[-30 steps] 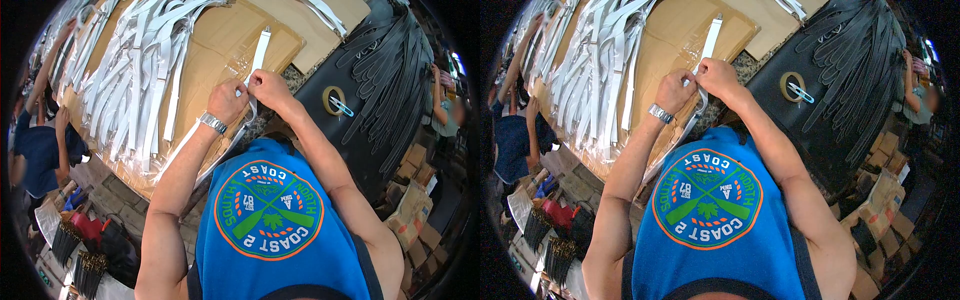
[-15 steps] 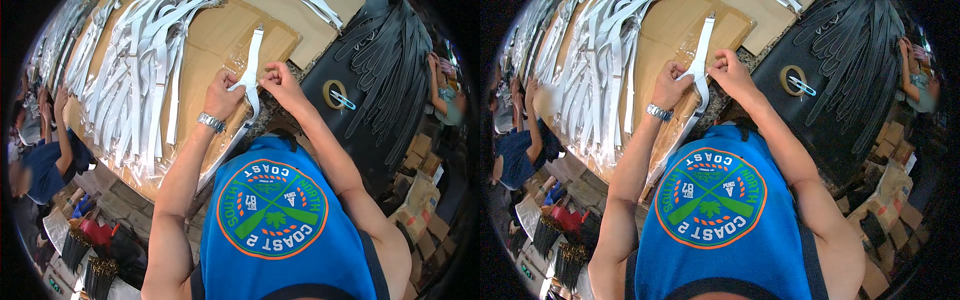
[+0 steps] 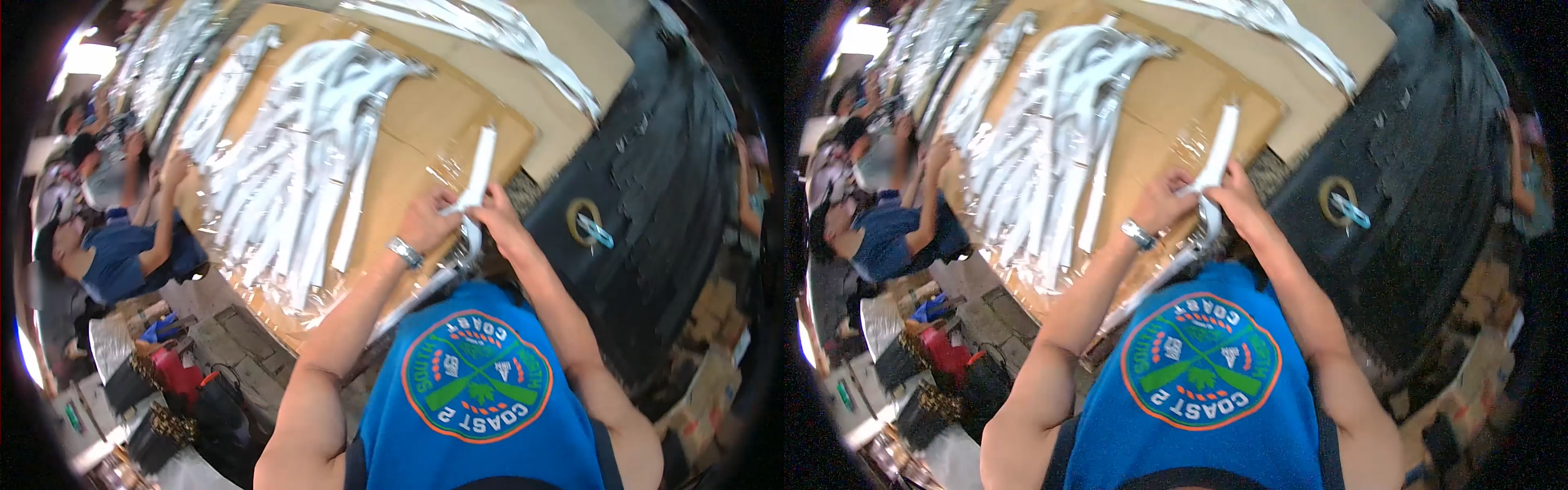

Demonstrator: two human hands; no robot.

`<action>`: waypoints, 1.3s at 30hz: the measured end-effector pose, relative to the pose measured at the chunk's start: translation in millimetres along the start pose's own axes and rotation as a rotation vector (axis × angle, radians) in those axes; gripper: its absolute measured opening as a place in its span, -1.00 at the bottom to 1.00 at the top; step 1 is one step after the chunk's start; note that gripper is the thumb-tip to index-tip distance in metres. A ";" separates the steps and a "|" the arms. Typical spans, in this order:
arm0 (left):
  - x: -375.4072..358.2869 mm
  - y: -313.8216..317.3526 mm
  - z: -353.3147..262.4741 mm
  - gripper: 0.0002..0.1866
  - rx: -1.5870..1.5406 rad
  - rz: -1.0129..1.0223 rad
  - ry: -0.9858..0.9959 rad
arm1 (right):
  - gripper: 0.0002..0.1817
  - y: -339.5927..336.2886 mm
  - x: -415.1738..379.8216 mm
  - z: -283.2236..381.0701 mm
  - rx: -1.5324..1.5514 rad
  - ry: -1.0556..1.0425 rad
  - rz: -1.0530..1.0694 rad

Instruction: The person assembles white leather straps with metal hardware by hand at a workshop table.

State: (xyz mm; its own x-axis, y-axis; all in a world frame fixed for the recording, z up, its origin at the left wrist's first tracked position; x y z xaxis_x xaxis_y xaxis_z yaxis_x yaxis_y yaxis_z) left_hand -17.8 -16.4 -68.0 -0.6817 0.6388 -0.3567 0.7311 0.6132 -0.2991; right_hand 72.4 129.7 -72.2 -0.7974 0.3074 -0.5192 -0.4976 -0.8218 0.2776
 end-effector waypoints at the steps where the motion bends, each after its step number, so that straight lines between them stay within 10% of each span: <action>1: -0.9 -1.4 1.9 -0.69 -0.014 -0.014 0.004 | -0.37 -3.7 8.1 -11.4 -0.041 -0.010 0.007; 17: -7.2 -2.7 15.8 -0.65 -0.166 -0.064 0.004 | -0.91 -11.6 15.3 -3.5 -0.126 0.056 0.112; 27: 0.8 5.1 26.6 -0.68 -0.171 -0.074 0.033 | -0.88 -11.1 1.0 2.2 -0.232 0.029 0.083; 34: 3.1 6.0 28.5 -0.67 -0.166 -0.092 0.031 | -0.75 3.4 -27.9 19.5 -1.046 -0.731 0.009; 39: 9.0 12.9 38.1 -0.71 -0.141 -0.163 0.038 | -0.77 13.2 -23.9 13.7 -1.194 -0.901 0.000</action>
State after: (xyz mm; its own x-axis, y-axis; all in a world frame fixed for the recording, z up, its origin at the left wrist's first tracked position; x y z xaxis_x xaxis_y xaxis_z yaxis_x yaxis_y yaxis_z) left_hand -13.5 -20.5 -108.8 -0.7931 0.5412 -0.2796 0.6018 0.7671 -0.2222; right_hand 80.2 118.1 -45.1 -0.9560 0.1271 0.2644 -0.2877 -0.5824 -0.7603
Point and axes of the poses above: each hand's wrist, its own x-axis towards the middle knuckle, its own y-axis out of the palm, z = x × y, the point moved 1 cm from there along x, towards the middle knuckle, and after that the axes turned 1 degree about -z, right-handed, at the moved point
